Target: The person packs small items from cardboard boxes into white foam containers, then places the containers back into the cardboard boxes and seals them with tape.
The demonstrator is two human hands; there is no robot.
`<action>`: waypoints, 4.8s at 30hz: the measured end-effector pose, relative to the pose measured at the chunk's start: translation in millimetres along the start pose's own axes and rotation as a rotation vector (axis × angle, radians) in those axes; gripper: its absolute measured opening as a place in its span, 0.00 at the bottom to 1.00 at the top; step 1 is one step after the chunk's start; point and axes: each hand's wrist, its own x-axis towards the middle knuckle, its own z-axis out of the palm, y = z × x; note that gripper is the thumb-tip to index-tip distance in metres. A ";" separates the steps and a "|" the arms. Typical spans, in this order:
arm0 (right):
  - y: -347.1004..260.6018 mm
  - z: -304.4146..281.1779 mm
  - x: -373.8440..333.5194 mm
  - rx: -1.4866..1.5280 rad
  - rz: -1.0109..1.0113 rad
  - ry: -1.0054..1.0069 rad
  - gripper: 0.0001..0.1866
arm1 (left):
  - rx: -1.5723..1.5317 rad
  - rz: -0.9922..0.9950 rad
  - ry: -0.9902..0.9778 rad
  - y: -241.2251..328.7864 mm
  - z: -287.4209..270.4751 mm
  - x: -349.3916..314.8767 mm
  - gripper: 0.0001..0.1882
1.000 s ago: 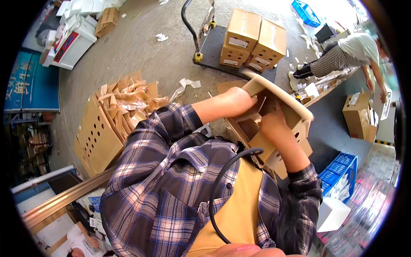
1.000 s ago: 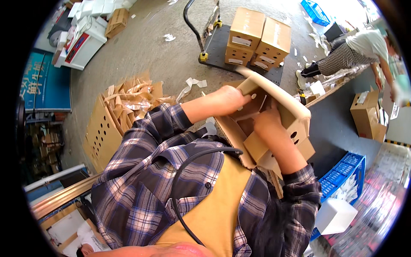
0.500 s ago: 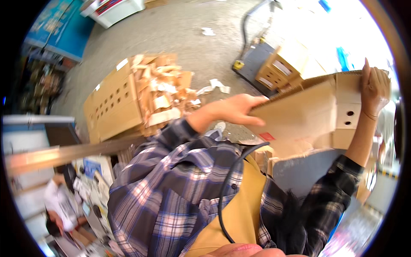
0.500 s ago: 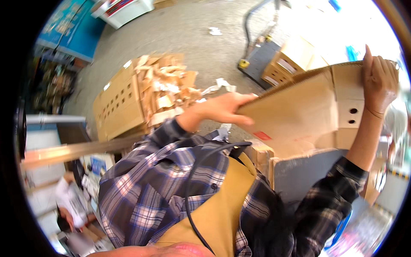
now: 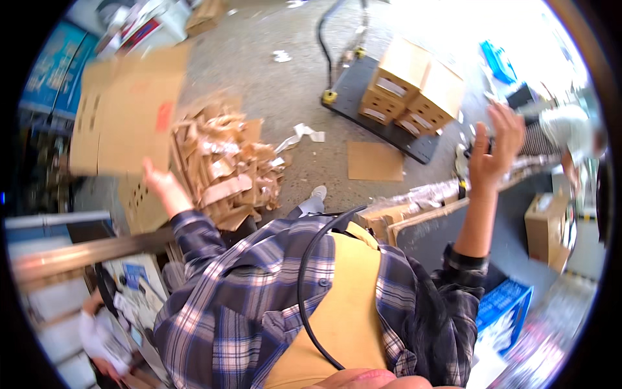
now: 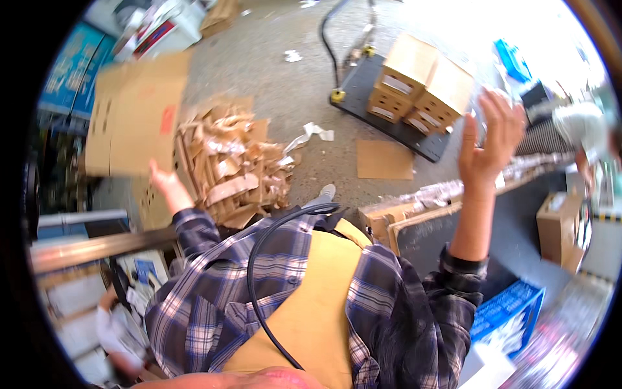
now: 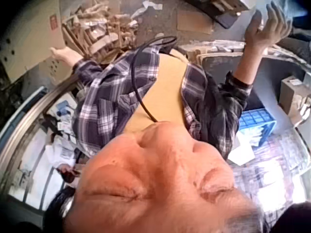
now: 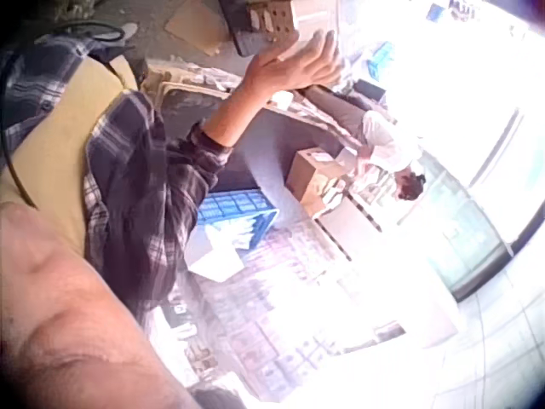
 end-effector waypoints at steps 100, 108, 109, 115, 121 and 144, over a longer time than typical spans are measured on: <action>-64.6 -276.7 -273.5 -0.708 1.295 -0.182 0.13 | -0.545 0.986 -2.897 -41.8 252.5 -790.0 0.32; -126.4 -289.6 -278.6 -0.817 1.111 0.539 0.03 | -0.404 0.794 -3.060 -38.9 300.3 -809.8 0.46; -145.9 -284.3 -290.1 -0.757 1.245 0.597 0.03 | -0.399 0.871 -2.936 -53.1 298.5 -808.7 0.40; -234.9 -196.0 -363.3 0.591 2.024 1.113 0.44 | -0.650 0.487 -2.957 -55.7 281.1 -839.5 0.09; -186.9 -199.1 -334.8 0.609 1.524 1.659 0.31 | -0.796 0.498 -3.087 15.2 313.9 -774.7 0.08; -114.9 -211.0 -325.3 -0.639 1.395 -0.086 0.25 | -0.158 -0.375 -1.909 -138.2 707.5 -716.0 0.15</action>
